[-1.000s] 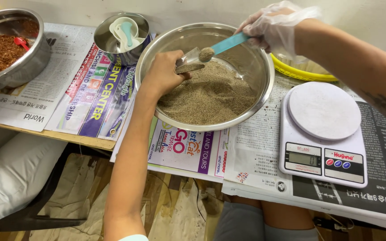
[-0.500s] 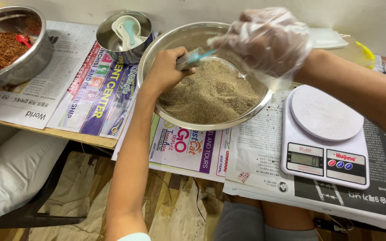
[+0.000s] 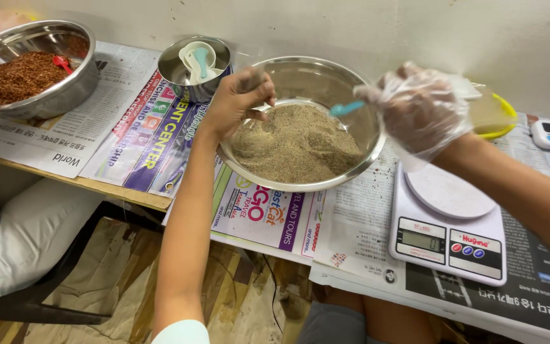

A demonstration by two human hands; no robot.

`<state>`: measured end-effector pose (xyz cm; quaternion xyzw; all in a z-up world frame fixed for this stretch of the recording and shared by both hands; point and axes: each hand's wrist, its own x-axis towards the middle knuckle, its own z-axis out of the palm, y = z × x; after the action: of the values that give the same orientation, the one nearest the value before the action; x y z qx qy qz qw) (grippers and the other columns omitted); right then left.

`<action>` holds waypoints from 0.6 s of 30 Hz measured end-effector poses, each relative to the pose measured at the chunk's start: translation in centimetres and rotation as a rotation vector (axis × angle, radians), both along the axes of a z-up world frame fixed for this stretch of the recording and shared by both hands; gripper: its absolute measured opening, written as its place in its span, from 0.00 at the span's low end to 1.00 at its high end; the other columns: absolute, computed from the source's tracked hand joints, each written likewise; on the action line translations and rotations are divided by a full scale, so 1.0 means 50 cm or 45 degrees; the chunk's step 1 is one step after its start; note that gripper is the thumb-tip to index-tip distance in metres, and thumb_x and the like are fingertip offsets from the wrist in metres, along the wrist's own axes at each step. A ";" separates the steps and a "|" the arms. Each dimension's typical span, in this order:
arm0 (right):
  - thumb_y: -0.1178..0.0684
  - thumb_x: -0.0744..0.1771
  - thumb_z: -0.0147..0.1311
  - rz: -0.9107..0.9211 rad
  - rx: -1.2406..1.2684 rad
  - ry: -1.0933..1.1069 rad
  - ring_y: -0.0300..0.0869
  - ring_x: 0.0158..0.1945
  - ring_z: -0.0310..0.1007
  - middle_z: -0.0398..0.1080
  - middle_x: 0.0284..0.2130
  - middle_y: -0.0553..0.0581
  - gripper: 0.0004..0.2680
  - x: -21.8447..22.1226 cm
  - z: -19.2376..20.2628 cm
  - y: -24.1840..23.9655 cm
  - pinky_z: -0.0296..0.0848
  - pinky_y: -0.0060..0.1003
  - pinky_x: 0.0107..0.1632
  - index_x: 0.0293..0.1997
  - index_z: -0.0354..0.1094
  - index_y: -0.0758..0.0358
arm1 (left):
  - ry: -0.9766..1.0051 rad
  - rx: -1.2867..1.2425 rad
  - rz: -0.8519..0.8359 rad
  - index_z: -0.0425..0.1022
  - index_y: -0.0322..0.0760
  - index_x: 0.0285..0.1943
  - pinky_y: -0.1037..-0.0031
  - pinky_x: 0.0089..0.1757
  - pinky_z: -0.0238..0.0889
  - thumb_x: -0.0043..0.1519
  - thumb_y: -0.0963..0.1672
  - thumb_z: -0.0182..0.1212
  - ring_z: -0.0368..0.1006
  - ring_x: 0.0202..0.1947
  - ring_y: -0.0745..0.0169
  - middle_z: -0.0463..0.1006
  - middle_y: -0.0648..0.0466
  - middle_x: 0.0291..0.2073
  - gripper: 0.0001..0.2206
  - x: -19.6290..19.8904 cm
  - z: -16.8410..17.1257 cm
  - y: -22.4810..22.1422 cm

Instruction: Scooping powder into small plastic bags and weighing them on a digital scale

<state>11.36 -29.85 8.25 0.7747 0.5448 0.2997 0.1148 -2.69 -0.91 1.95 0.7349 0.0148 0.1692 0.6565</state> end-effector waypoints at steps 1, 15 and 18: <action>0.42 0.74 0.37 -0.228 -0.040 0.518 0.45 0.35 0.67 0.69 0.36 0.57 0.14 -0.010 -0.003 0.005 0.69 0.41 0.35 0.57 0.74 0.42 | -0.043 -0.190 -0.039 0.74 0.38 0.42 0.84 0.28 0.76 0.65 0.44 0.64 0.78 0.35 0.67 0.79 0.53 0.36 0.06 -0.004 -0.003 -0.003; 0.55 0.72 0.48 0.294 0.149 0.601 0.55 0.39 0.71 0.72 0.41 0.63 0.09 -0.024 -0.021 -0.142 0.69 0.53 0.48 0.56 0.72 0.64 | -0.296 -0.296 -0.332 0.79 0.49 0.54 0.64 0.47 0.76 0.70 0.55 0.42 0.74 0.53 0.57 0.80 0.55 0.55 0.20 0.031 0.068 -0.246; 0.48 0.73 0.48 0.408 0.518 1.143 0.46 0.32 0.73 0.72 0.37 0.62 0.13 -0.020 -0.015 -0.197 0.74 0.37 0.29 0.58 0.70 0.65 | -0.293 -0.078 -0.327 0.71 0.49 0.66 0.67 0.55 0.76 0.68 0.60 0.40 0.83 0.50 0.59 0.70 0.52 0.68 0.27 0.042 0.102 -0.346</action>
<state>10.34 -39.71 7.49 0.7405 0.5828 0.0513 -0.3306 -0.58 -18.20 7.04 0.6863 -0.1493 0.1665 0.6921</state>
